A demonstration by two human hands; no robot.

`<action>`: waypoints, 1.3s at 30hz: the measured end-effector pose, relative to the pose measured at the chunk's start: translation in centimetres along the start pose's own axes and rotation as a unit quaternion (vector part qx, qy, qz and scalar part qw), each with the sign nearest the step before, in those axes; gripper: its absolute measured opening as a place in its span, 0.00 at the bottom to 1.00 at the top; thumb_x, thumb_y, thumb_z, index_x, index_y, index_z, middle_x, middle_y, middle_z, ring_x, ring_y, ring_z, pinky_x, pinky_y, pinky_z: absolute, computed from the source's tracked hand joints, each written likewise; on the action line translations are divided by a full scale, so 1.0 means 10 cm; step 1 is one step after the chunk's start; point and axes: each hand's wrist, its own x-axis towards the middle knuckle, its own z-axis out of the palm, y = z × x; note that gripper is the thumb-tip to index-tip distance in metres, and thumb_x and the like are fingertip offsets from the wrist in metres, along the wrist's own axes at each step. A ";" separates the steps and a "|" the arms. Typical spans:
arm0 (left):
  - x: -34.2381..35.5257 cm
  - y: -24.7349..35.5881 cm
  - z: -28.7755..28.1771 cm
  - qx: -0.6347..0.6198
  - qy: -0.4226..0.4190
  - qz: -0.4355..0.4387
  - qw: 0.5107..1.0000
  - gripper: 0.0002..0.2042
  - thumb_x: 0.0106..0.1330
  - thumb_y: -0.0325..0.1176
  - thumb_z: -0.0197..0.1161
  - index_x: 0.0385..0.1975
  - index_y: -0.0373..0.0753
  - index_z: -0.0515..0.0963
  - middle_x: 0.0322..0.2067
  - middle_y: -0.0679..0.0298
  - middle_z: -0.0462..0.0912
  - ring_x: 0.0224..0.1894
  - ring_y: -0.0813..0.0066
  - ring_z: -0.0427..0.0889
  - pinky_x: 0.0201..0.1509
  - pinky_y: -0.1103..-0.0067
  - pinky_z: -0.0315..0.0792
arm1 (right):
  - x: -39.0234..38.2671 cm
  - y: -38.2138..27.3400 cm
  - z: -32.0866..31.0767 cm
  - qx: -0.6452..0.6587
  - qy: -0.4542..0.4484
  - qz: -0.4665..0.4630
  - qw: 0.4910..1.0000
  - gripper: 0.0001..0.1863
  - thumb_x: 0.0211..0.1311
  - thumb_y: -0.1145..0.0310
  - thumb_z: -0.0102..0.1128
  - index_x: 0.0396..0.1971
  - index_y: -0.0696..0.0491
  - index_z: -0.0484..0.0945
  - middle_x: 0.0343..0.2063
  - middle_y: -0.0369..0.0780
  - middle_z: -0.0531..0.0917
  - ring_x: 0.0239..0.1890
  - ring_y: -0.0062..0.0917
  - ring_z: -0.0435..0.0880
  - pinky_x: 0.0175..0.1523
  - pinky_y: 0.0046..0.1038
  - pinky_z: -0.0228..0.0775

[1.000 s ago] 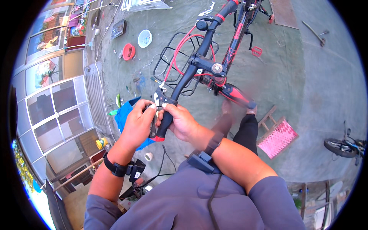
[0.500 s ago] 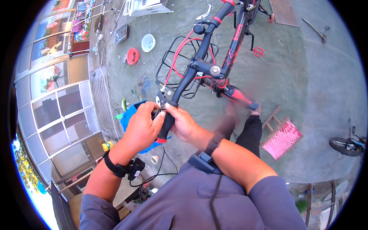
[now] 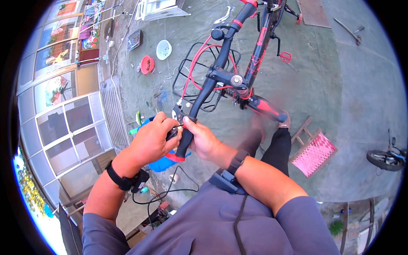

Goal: The person uses a multi-tool to adjust a brake lever on a bicycle handlebar. They unfold a hex bit, tighten a screw on the brake assembly, and sit on a stool to finish the task.

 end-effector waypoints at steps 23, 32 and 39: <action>-0.22 -0.16 0.23 -0.268 0.083 -0.145 0.949 0.13 0.67 0.31 0.65 0.48 0.35 0.74 0.37 0.57 0.77 0.36 0.69 0.78 0.39 0.73 0.73 | -0.10 -0.04 0.07 -0.019 0.050 0.013 0.998 0.20 0.73 0.48 0.53 0.44 0.50 0.67 0.34 0.41 0.82 0.37 0.33 0.85 0.46 0.39 0.79; -0.13 0.09 0.26 -0.489 0.103 -0.222 0.837 0.10 0.72 0.32 0.60 0.48 0.36 0.73 0.28 0.71 0.74 0.29 0.88 0.70 0.31 0.85 0.67 | -0.11 -0.08 0.16 -0.019 0.101 -0.003 0.995 0.12 0.69 0.62 0.52 0.46 0.52 0.67 0.30 0.40 0.79 0.31 0.31 0.82 0.43 0.40 0.79; -0.04 0.16 0.31 -0.514 0.071 -0.210 0.828 0.12 0.73 0.31 0.58 0.49 0.32 0.69 0.29 0.65 0.80 0.30 0.83 0.78 0.31 0.82 0.72 | -0.14 -0.15 0.05 -0.023 0.085 -0.004 0.996 0.10 0.69 0.64 0.52 0.43 0.53 0.68 0.28 0.40 0.79 0.30 0.31 0.81 0.41 0.40 0.78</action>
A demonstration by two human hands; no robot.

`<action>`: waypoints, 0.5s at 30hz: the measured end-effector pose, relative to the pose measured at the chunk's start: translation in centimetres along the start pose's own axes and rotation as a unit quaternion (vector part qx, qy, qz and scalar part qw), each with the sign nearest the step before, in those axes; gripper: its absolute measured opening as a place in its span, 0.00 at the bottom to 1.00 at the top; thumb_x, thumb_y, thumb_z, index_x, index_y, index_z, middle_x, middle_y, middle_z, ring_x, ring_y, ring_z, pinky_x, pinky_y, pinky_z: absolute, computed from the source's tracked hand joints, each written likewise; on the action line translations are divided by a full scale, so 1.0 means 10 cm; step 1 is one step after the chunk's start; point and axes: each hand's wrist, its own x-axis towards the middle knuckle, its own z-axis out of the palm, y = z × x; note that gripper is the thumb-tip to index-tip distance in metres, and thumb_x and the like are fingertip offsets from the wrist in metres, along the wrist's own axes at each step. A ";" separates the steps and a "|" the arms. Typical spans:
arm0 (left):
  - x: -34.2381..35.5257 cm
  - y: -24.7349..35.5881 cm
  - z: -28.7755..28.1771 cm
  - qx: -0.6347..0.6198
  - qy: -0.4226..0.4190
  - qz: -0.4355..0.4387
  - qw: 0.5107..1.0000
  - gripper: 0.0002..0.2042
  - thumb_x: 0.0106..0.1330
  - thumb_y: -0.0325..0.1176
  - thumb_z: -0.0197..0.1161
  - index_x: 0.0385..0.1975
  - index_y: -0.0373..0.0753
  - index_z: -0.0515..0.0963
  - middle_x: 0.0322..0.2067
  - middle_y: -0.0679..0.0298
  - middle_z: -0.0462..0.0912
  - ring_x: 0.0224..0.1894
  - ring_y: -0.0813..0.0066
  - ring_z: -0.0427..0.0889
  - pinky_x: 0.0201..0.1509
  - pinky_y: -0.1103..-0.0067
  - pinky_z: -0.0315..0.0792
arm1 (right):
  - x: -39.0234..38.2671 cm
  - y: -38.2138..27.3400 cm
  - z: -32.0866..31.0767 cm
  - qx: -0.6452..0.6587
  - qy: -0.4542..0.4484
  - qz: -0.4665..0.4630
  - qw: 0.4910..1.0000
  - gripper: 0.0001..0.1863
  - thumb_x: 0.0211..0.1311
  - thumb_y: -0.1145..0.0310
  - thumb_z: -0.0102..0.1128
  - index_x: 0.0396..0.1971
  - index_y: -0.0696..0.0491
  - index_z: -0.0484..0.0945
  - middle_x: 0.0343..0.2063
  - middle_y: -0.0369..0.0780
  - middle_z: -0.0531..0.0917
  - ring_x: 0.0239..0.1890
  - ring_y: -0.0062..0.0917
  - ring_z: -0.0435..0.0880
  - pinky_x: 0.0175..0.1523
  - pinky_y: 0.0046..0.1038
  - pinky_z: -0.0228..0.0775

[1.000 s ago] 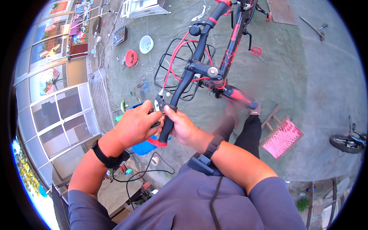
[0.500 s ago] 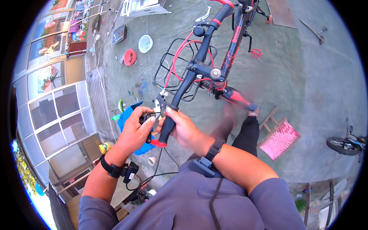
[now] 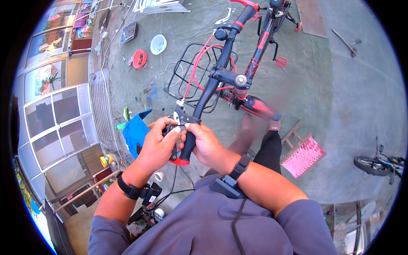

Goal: The person uses a multi-tool to adjust a brake lever on a bicycle handlebar. They unfold a hex bit, tighten a screw on the brake assembly, and sit on a stool to finish the task.

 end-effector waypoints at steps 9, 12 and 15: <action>0.00 -0.07 0.01 -0.014 0.001 0.007 1.000 0.13 0.72 0.32 0.60 0.50 0.33 0.70 0.31 0.64 0.80 0.31 0.83 0.78 0.32 0.82 0.73 | -0.01 -0.04 -0.01 0.017 -0.008 0.019 1.000 0.11 0.71 0.61 0.50 0.43 0.54 0.70 0.30 0.41 0.80 0.34 0.32 0.82 0.45 0.38 0.76; 0.01 -0.07 -0.01 0.022 -0.007 0.022 0.999 0.13 0.71 0.33 0.61 0.48 0.32 0.71 0.34 0.59 0.80 0.31 0.78 0.80 0.34 0.78 0.75 | -0.01 -0.05 -0.02 0.015 -0.011 0.028 0.999 0.13 0.71 0.60 0.47 0.42 0.55 0.71 0.31 0.41 0.80 0.35 0.32 0.82 0.47 0.39 0.75; 0.04 -0.12 -0.07 0.118 -0.012 0.061 0.991 0.14 0.69 0.35 0.62 0.47 0.32 0.72 0.38 0.53 0.78 0.33 0.69 0.82 0.37 0.73 0.76 | -0.05 -0.08 -0.04 0.032 -0.052 0.033 0.998 0.17 0.71 0.60 0.44 0.48 0.54 0.76 0.42 0.39 0.82 0.45 0.29 0.82 0.57 0.37 0.73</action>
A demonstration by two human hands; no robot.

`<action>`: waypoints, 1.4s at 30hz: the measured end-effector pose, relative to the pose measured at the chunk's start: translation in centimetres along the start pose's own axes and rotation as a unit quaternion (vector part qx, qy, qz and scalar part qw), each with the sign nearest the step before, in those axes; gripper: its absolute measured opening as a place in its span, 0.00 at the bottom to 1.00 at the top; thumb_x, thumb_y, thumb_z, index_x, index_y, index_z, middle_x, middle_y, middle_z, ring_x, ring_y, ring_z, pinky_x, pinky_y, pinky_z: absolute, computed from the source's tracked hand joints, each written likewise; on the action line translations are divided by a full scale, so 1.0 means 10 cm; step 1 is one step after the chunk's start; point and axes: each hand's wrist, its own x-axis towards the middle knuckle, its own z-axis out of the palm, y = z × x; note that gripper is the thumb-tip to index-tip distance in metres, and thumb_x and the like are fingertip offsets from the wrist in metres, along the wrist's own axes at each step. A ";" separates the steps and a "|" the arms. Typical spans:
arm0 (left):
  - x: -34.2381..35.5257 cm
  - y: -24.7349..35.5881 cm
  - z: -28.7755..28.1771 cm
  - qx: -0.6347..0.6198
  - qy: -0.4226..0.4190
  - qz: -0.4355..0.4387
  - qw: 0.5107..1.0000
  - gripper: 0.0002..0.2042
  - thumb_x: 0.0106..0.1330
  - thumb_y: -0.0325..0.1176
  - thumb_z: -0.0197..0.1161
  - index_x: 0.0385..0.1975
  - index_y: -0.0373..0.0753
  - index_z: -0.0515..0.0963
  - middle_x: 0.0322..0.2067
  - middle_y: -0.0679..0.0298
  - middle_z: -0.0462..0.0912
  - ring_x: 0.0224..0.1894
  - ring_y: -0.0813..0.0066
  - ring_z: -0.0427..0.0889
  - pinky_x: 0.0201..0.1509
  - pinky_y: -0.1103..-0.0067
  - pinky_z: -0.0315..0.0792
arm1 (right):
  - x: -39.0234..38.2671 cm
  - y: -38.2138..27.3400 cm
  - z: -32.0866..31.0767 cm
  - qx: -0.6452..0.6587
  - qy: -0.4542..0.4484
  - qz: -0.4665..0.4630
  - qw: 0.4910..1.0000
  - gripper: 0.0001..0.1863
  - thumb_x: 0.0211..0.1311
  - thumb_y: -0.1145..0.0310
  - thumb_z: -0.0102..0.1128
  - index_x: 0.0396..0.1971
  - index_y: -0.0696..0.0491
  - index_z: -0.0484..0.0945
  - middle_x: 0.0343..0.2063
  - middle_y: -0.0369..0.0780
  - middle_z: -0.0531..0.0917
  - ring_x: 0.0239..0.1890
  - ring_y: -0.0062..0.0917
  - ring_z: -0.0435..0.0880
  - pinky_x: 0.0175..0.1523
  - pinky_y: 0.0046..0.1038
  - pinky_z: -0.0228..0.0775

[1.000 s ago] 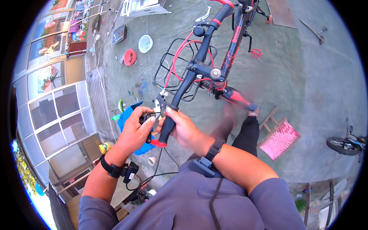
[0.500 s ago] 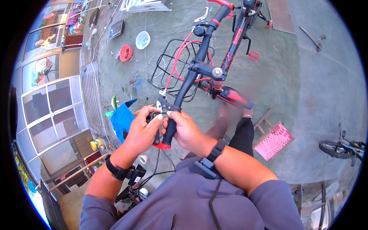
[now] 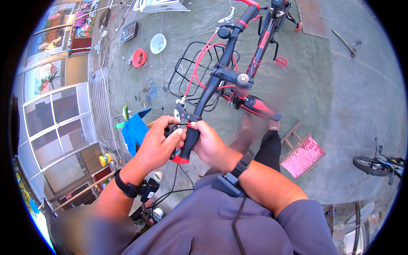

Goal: The person uses a multi-tool to adjust a brake lever on a bicycle handlebar. They unfold a hex bit, tighten a screw on the brake assembly, and sit on a stool to finish the task.

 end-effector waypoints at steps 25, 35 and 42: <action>0.00 0.15 0.00 -0.014 -0.024 -0.100 0.995 0.17 0.71 0.35 0.62 0.51 0.31 0.68 0.35 0.59 0.81 0.34 0.77 0.80 0.37 0.77 0.76 | 0.01 0.00 0.00 -0.031 0.052 0.002 0.998 0.18 0.70 0.62 0.42 0.51 0.54 0.74 0.44 0.39 0.82 0.47 0.29 0.82 0.57 0.37 0.74; -0.07 0.28 0.13 -0.009 0.018 -0.130 0.991 0.20 0.69 0.37 0.63 0.50 0.26 0.69 0.31 0.58 0.81 0.29 0.76 0.82 0.32 0.76 0.77 | 0.01 0.00 0.04 -0.043 0.079 -0.012 0.996 0.16 0.69 0.61 0.44 0.45 0.56 0.75 0.39 0.39 0.82 0.43 0.29 0.82 0.51 0.35 0.76; 0.02 0.40 -0.03 0.132 -0.065 -0.121 0.982 0.21 0.66 0.40 0.63 0.46 0.26 0.71 0.35 0.48 0.81 0.32 0.59 0.84 0.36 0.67 0.77 | 0.00 0.01 0.05 -0.038 0.095 -0.013 0.995 0.15 0.69 0.62 0.45 0.44 0.57 0.74 0.37 0.40 0.82 0.42 0.29 0.82 0.51 0.34 0.76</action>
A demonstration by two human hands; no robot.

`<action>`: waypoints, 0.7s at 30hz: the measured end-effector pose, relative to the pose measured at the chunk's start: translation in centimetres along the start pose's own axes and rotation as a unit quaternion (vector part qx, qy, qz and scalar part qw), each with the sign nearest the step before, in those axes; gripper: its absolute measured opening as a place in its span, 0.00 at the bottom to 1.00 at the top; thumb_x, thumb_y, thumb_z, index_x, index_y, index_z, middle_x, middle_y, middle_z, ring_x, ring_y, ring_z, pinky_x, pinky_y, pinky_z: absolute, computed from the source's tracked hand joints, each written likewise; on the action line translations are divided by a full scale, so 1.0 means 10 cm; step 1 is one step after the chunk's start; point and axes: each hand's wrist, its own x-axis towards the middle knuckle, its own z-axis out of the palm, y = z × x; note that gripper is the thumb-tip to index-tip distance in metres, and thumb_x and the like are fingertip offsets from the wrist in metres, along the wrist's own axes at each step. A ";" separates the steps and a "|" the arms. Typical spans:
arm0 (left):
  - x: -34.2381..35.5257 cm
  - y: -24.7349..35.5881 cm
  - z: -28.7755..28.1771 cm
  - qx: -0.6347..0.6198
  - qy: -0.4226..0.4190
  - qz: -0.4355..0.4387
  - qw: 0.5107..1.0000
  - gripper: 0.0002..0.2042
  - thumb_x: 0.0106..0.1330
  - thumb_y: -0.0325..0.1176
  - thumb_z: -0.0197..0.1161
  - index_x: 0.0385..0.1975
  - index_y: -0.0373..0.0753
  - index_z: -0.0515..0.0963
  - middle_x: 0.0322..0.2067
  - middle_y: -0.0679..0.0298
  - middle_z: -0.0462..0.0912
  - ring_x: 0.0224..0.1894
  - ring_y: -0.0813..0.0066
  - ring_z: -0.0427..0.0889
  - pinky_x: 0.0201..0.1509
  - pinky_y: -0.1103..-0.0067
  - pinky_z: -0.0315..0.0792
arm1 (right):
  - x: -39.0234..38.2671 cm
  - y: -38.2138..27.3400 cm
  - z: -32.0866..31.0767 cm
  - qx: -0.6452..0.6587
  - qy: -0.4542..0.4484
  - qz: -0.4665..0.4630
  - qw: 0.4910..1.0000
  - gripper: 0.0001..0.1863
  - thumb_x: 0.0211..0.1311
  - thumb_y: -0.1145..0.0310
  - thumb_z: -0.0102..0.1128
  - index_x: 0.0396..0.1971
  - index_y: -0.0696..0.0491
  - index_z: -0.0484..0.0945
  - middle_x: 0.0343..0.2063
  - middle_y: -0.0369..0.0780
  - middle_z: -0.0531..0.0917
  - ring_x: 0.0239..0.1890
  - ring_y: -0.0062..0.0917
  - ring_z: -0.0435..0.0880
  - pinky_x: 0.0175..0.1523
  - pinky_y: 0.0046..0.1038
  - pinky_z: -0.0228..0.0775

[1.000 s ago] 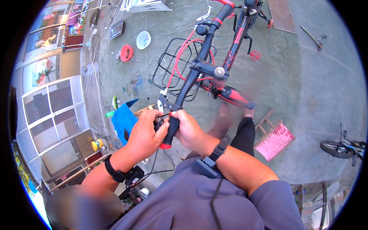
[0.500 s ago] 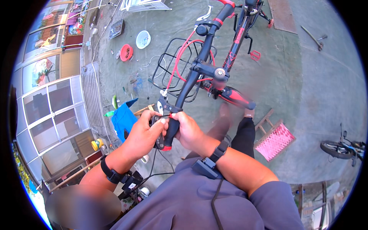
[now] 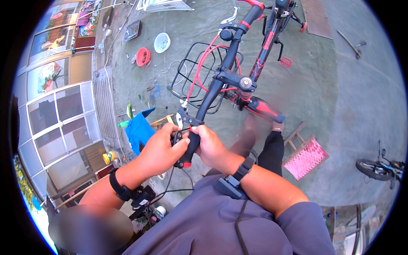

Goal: The person uses a multi-tool to adjust a brake lever on a bicycle handlebar. They unfold a hex bit, tighten a screw on the brake assembly, and sit on a stool to finish the task.

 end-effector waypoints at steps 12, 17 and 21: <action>0.02 0.03 -0.20 0.224 -0.048 0.115 0.967 0.19 0.63 0.42 0.61 0.43 0.31 0.74 0.36 0.43 0.80 0.36 0.43 0.82 0.43 0.57 0.75 | 0.01 -0.04 -0.04 -0.007 -0.055 0.011 0.998 0.16 0.71 0.63 0.42 0.47 0.56 0.74 0.39 0.39 0.81 0.43 0.28 0.82 0.53 0.34 0.75; 0.19 0.26 -0.36 0.178 -0.132 0.012 0.975 0.16 0.63 0.41 0.59 0.38 0.30 0.77 0.32 0.46 0.83 0.33 0.50 0.84 0.39 0.61 0.76 | -0.03 -0.05 0.05 -0.003 -0.013 0.004 1.000 0.16 0.70 0.62 0.42 0.44 0.59 0.73 0.35 0.43 0.81 0.38 0.33 0.83 0.49 0.38 0.77; 0.30 0.17 -0.41 0.019 -0.194 -0.055 0.979 0.15 0.66 0.40 0.60 0.41 0.33 0.79 0.28 0.63 0.82 0.24 0.74 0.79 0.28 0.74 0.70 | 0.02 -0.02 -0.04 -0.004 -0.061 0.009 0.998 0.17 0.68 0.62 0.42 0.43 0.60 0.72 0.33 0.45 0.81 0.35 0.37 0.84 0.47 0.42 0.78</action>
